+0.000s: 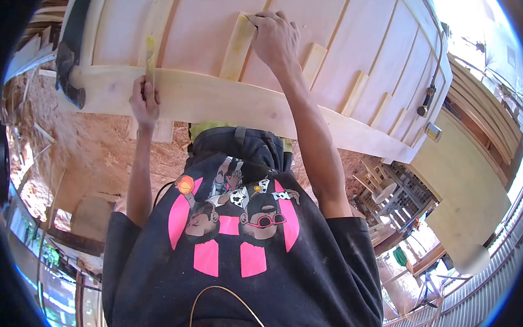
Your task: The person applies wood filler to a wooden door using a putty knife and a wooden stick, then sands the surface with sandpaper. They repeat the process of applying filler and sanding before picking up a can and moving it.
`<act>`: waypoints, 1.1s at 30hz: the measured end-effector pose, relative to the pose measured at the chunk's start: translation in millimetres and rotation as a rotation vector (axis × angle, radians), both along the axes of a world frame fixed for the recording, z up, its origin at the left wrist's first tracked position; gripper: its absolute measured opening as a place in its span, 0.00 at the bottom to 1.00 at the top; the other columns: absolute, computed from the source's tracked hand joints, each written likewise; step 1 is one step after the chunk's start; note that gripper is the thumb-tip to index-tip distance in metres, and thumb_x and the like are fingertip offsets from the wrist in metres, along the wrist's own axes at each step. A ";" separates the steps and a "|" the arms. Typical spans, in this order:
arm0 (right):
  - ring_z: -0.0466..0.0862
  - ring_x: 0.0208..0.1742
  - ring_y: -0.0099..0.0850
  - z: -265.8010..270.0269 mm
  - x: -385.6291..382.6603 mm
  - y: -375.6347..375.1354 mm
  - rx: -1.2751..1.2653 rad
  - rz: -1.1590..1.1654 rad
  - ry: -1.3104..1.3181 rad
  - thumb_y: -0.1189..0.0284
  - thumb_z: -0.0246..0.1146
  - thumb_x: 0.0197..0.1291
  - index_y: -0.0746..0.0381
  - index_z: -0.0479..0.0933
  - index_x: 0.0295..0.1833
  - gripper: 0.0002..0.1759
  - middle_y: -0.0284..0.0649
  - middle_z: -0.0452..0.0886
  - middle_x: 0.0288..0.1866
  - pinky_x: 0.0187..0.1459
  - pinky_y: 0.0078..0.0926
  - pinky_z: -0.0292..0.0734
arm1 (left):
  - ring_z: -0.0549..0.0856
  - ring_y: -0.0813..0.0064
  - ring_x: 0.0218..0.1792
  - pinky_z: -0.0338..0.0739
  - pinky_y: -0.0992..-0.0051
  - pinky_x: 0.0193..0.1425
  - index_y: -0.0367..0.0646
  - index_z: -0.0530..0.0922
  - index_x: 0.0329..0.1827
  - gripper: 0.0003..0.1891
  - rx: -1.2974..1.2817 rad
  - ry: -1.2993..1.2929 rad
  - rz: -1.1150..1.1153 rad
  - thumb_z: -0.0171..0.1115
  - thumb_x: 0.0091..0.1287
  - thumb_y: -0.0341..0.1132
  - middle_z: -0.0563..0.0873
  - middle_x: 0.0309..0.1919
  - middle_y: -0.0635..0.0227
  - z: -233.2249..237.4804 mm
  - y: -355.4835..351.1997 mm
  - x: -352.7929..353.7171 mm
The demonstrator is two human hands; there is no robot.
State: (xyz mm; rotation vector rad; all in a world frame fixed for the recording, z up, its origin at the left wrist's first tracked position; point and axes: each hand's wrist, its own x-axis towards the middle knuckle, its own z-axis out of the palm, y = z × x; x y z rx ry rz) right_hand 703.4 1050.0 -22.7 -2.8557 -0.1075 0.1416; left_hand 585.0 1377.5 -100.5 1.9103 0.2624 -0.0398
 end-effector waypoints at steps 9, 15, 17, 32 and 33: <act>0.83 0.61 0.32 -0.8 -0.6 -21.2 -0.025 0.081 0.051 0.78 0.63 0.59 0.49 0.90 0.55 0.21 0.26 0.88 0.59 0.57 0.42 0.76 | 0.77 0.83 0.20 0.71 0.77 0.24 0.37 0.78 0.53 0.09 0.005 0.004 0.011 0.53 0.84 0.33 0.80 0.22 0.70 2.5 -2.1 1.0; 0.83 0.61 0.31 -16.1 -27.8 -19.6 -0.112 0.122 -0.097 0.78 0.63 0.60 0.47 0.90 0.56 0.22 0.25 0.89 0.57 0.55 0.42 0.77 | 0.77 0.83 0.20 0.72 0.77 0.25 0.38 0.78 0.52 0.09 -0.002 0.008 -0.007 0.53 0.84 0.33 0.80 0.22 0.71 0.1 -0.2 -2.0; 0.83 0.62 0.32 -10.8 -34.8 -21.0 0.000 0.084 -0.035 0.78 0.64 0.59 0.47 0.90 0.55 0.22 0.25 0.89 0.57 0.55 0.43 0.77 | 0.77 0.83 0.20 0.72 0.77 0.25 0.38 0.78 0.52 0.08 0.010 -0.016 0.008 0.52 0.84 0.33 0.80 0.22 0.71 -2.3 0.4 -2.3; 0.84 0.59 0.36 36.8 -14.8 12.0 0.408 0.036 0.276 0.79 0.64 0.58 0.48 0.90 0.59 0.24 0.39 0.89 0.57 0.56 0.40 0.79 | 0.79 0.82 0.21 0.72 0.76 0.23 0.38 0.79 0.52 0.11 -0.148 0.199 0.022 0.54 0.84 0.37 0.81 0.22 0.71 32.0 -36.1 12.9; 0.85 0.56 0.37 39.3 -25.9 19.0 0.625 0.087 0.033 0.80 0.65 0.55 0.49 0.89 0.60 0.27 0.41 0.89 0.56 0.55 0.40 0.80 | 0.78 0.84 0.20 0.70 0.78 0.22 0.38 0.77 0.53 0.11 -0.223 0.268 0.004 0.53 0.84 0.38 0.80 0.24 0.73 58.2 -51.5 17.2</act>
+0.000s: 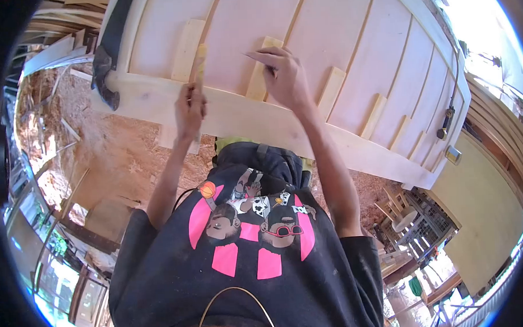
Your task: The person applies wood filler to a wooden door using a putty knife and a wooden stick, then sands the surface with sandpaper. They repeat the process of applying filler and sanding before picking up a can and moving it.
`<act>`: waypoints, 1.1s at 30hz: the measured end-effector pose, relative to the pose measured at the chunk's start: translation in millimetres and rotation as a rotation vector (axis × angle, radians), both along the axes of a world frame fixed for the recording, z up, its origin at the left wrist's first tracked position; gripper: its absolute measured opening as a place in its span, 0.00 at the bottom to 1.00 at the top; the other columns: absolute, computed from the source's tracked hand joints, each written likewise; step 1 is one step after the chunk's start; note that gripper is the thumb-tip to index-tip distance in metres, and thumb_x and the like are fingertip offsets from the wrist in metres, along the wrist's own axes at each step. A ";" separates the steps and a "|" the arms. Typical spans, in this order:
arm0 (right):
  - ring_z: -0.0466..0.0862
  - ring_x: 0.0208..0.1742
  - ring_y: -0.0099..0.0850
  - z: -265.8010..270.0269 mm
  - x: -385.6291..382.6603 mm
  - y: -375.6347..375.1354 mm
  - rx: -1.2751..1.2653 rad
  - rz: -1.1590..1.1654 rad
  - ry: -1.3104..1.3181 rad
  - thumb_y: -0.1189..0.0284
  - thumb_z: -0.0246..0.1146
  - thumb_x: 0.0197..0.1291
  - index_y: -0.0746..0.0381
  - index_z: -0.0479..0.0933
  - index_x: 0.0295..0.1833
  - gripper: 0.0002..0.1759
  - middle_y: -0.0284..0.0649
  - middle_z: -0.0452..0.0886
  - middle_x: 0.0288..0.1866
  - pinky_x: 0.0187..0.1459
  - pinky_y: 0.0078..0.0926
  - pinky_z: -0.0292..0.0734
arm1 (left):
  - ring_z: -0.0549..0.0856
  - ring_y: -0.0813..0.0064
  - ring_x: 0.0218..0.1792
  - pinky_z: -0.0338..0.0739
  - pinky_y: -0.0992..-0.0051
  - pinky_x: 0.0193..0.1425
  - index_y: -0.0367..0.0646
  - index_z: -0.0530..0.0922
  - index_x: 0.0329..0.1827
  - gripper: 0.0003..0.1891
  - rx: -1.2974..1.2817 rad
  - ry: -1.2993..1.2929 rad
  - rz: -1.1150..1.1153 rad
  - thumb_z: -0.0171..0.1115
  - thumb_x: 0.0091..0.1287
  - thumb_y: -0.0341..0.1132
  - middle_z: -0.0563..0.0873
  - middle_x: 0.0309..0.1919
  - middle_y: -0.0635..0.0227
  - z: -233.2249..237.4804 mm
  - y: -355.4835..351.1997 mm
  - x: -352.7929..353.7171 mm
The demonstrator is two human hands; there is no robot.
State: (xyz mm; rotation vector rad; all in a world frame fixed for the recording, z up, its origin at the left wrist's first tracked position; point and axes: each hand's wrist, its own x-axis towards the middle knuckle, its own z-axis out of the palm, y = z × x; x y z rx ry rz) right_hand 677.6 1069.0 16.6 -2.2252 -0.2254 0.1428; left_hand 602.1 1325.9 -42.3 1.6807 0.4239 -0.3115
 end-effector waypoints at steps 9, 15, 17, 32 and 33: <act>0.77 0.58 0.31 -10.4 -62.0 44.4 -0.283 -0.058 -0.522 0.75 0.70 0.47 0.52 0.84 0.68 0.36 0.29 0.79 0.63 0.57 0.36 0.69 | 0.72 0.87 0.16 0.62 0.82 0.18 0.38 0.75 0.53 0.11 -0.599 0.215 -0.014 0.52 0.85 0.39 0.79 0.29 0.71 79.1 -61.6 10.2; 0.79 0.58 0.30 12.5 -67.3 23.3 -0.379 0.079 -0.488 0.81 0.69 0.42 0.50 0.86 0.65 0.38 0.24 0.82 0.61 0.57 0.34 0.70 | 0.70 0.88 0.16 0.60 0.84 0.17 0.38 0.74 0.55 0.11 -0.648 0.307 0.097 0.51 0.86 0.39 0.78 0.29 0.72 87.5 -55.8 3.3; 0.80 0.58 0.29 24.9 -60.1 18.2 -0.400 0.107 -0.518 0.81 0.68 0.42 0.50 0.87 0.64 0.37 0.24 0.83 0.60 0.56 0.33 0.70 | 0.70 0.88 0.16 0.60 0.84 0.17 0.38 0.74 0.55 0.12 -0.706 0.263 0.144 0.51 0.86 0.39 0.78 0.30 0.72 89.1 -48.7 5.7; 0.87 0.53 0.38 60.3 -23.3 65.9 0.041 0.158 0.121 0.85 0.59 0.52 0.59 0.89 0.56 0.26 0.37 0.91 0.50 0.58 0.37 0.79 | 0.80 0.83 0.22 0.73 0.76 0.24 0.39 0.77 0.50 0.08 0.202 -0.315 0.021 0.55 0.83 0.35 0.83 0.24 0.71 48.1 18.2 8.9; 0.87 0.53 0.38 51.2 -19.4 67.7 0.042 0.173 0.124 0.85 0.59 0.52 0.59 0.89 0.56 0.26 0.37 0.91 0.50 0.58 0.37 0.79 | 0.79 0.83 0.21 0.73 0.76 0.24 0.39 0.77 0.50 0.07 0.242 -0.251 0.069 0.54 0.83 0.33 0.83 0.24 0.70 39.8 41.2 14.1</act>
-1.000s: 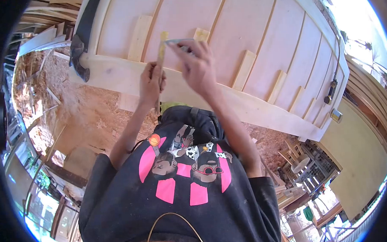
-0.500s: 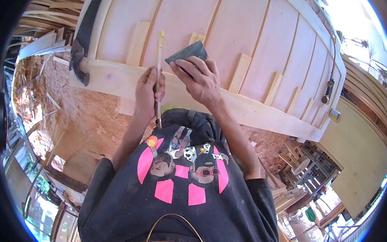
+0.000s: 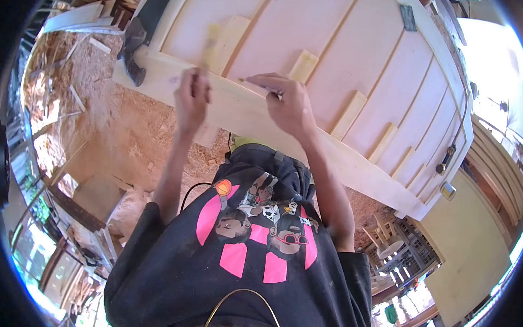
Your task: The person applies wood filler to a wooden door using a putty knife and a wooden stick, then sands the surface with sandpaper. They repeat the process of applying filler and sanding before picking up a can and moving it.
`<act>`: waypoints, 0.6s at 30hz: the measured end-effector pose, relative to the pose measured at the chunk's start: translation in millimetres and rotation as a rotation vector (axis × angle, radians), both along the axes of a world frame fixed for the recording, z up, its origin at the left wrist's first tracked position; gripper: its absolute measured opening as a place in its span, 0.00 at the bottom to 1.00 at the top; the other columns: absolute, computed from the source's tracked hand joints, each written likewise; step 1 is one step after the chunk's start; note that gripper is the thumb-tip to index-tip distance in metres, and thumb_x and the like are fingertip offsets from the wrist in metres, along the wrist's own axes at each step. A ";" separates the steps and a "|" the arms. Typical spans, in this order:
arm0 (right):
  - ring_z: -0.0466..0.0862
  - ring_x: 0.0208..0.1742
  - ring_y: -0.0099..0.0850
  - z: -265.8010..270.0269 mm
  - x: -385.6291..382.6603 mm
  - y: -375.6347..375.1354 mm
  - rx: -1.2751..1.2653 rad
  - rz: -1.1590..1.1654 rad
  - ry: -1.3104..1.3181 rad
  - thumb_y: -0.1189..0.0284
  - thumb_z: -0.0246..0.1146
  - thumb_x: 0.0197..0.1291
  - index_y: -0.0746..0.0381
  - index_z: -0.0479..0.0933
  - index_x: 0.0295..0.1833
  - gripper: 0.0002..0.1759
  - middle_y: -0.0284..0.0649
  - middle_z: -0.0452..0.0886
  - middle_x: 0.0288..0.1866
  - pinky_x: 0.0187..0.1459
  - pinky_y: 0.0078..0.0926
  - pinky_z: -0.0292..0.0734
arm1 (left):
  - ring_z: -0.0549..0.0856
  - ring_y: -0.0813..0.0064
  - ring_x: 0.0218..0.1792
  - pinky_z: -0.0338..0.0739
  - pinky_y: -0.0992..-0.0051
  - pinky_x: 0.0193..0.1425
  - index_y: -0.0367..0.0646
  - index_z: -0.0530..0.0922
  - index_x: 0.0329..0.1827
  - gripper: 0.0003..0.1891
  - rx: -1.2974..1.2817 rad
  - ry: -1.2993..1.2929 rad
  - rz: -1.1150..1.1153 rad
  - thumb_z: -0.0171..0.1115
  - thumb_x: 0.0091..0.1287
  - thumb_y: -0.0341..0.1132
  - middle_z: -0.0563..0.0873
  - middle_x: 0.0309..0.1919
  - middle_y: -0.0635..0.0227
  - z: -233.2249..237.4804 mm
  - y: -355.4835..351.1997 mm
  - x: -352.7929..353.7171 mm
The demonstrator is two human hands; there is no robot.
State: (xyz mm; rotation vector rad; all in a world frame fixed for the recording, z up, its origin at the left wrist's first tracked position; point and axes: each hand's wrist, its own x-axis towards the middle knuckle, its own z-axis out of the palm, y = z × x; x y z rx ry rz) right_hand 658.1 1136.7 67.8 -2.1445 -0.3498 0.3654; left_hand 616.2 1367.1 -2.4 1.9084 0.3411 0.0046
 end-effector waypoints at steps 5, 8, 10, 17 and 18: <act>0.89 0.51 0.44 -44.2 13.6 32.1 0.033 -0.130 0.317 0.82 0.57 0.58 0.59 0.88 0.59 0.25 0.41 0.91 0.54 0.58 0.40 0.81 | 0.80 0.76 0.21 0.73 0.71 0.25 0.38 0.77 0.48 0.08 0.256 -0.214 0.183 0.53 0.82 0.34 0.80 0.22 0.67 -105.3 130.3 10.9; 0.87 0.54 0.39 -56.5 16.5 70.4 -0.174 -0.006 -0.059 0.81 0.60 0.58 0.57 0.89 0.57 0.23 0.36 0.91 0.53 0.56 0.41 0.80 | 0.79 0.71 0.21 0.73 0.68 0.27 0.38 0.76 0.46 0.09 0.327 -0.294 0.182 0.53 0.82 0.33 0.78 0.22 0.65 -115.9 142.7 5.6; 0.86 0.55 0.35 -62.4 22.5 93.0 -0.294 0.076 -0.268 0.81 0.62 0.58 0.56 0.89 0.56 0.22 0.33 0.91 0.52 0.55 0.40 0.78 | 0.81 0.64 0.22 0.74 0.63 0.30 0.38 0.75 0.44 0.08 0.288 -0.263 0.218 0.53 0.82 0.32 0.78 0.21 0.63 -113.0 142.8 7.2; 0.83 0.58 0.31 -97.3 7.2 114.8 -0.536 0.227 -0.436 0.79 0.66 0.55 0.53 0.90 0.53 0.20 0.28 0.89 0.55 0.55 0.38 0.73 | 0.81 0.67 0.21 0.74 0.65 0.28 0.39 0.76 0.45 0.08 0.209 -0.241 0.291 0.51 0.83 0.32 0.79 0.21 0.64 -103.6 137.0 2.7; 0.82 0.60 0.31 -102.5 4.2 114.1 -0.561 0.233 -0.477 0.78 0.66 0.55 0.53 0.90 0.53 0.20 0.28 0.88 0.56 0.57 0.39 0.73 | 0.81 0.68 0.21 0.74 0.65 0.28 0.39 0.77 0.45 0.09 0.229 -0.273 0.280 0.51 0.83 0.33 0.78 0.21 0.64 -101.3 136.9 2.8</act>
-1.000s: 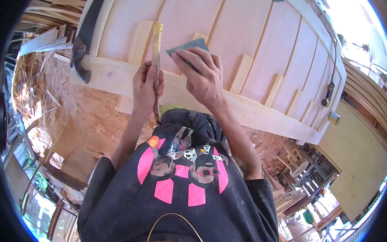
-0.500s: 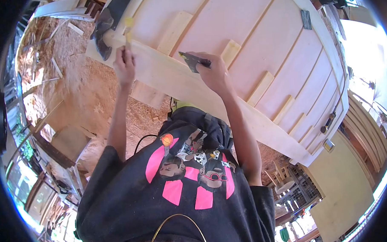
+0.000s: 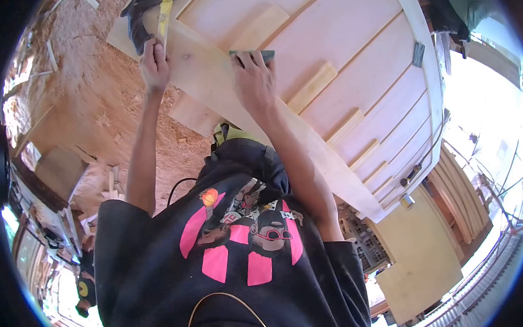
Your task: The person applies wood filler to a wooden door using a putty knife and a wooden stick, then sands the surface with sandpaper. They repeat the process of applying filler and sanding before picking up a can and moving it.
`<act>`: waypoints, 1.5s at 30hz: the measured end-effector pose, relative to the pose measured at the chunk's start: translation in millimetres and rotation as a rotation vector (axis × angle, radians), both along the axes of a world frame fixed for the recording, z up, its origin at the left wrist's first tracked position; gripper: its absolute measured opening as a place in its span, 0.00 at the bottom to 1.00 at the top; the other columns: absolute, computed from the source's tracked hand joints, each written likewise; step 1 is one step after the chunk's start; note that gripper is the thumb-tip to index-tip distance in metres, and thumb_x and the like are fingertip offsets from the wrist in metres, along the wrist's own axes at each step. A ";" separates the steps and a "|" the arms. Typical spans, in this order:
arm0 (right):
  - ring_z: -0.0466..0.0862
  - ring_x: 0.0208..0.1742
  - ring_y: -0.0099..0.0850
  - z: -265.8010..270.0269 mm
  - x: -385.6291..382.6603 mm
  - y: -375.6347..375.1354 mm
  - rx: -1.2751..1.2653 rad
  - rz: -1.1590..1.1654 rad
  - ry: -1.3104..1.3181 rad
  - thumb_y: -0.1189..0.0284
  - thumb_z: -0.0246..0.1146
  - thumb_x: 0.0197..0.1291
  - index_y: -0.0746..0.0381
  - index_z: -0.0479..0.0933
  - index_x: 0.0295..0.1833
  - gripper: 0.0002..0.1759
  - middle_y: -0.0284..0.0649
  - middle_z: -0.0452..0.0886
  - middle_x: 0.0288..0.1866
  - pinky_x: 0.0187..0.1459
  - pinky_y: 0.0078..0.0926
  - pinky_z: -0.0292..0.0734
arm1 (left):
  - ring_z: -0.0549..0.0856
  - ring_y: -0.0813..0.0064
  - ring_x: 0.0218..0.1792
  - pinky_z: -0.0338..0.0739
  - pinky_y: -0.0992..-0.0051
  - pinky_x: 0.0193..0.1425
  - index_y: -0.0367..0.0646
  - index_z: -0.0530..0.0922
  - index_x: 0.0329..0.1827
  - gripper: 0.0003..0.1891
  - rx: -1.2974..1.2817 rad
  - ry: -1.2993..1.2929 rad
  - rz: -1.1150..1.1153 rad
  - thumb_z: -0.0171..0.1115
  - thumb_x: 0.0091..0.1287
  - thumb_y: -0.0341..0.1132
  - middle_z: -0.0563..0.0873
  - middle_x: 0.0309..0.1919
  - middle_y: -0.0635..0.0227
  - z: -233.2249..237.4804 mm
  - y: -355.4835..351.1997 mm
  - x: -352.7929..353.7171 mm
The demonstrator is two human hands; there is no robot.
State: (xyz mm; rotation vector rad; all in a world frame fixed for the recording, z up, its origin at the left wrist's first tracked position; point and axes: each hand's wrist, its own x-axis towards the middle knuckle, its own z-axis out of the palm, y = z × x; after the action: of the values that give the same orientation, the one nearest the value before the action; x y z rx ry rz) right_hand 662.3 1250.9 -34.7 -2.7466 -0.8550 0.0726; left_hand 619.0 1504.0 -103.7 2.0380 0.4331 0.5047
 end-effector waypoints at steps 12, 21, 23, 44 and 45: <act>0.84 0.59 0.31 35.3 36.1 3.4 -0.203 0.019 0.293 0.78 0.65 0.57 0.50 0.91 0.53 0.20 0.28 0.91 0.54 0.56 0.41 0.76 | 0.82 0.67 0.22 0.76 0.65 0.28 0.39 0.77 0.45 0.08 -0.067 0.041 -0.010 0.50 0.82 0.31 0.79 0.20 0.63 -4.8 2.6 -2.1; 0.85 0.56 0.33 11.6 60.7 -24.9 -0.110 -0.014 0.016 0.80 0.63 0.57 0.47 0.90 0.55 0.24 0.25 0.90 0.54 0.54 0.37 0.76 | 0.81 0.68 0.22 0.75 0.66 0.28 0.40 0.77 0.47 0.09 -0.019 0.026 0.025 0.50 0.83 0.34 0.79 0.22 0.64 -6.5 0.2 -2.8; 0.84 0.57 0.33 10.5 56.8 -30.8 -0.091 -0.029 0.057 0.80 0.63 0.57 0.48 0.90 0.55 0.23 0.25 0.90 0.55 0.54 0.38 0.77 | 0.81 0.68 0.22 0.75 0.66 0.28 0.40 0.77 0.47 0.09 -0.053 0.038 0.020 0.50 0.83 0.34 0.79 0.22 0.64 -7.9 0.0 -3.0; 0.83 0.55 0.27 11.7 11.2 -36.2 -0.028 0.120 0.074 0.79 0.68 0.52 0.51 0.91 0.52 0.21 0.25 0.90 0.52 0.51 0.36 0.72 | 0.79 0.74 0.21 0.73 0.70 0.26 0.40 0.77 0.48 0.10 -0.050 0.029 0.002 0.50 0.84 0.34 0.78 0.21 0.67 -9.7 1.9 -5.0; 0.83 0.56 0.27 10.1 10.3 -42.0 -0.014 0.124 0.091 0.80 0.68 0.51 0.51 0.90 0.53 0.23 0.25 0.90 0.54 0.49 0.37 0.71 | 0.78 0.78 0.20 0.71 0.72 0.26 0.40 0.78 0.50 0.10 -0.058 0.004 0.008 0.49 0.84 0.35 0.78 0.20 0.69 -8.8 0.5 -3.7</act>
State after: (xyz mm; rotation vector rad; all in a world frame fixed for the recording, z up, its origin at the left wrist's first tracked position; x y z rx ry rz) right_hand 672.6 1208.9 -24.6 -2.6775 -1.0025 0.2257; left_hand 615.3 1504.5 -112.5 1.9824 0.4536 0.4876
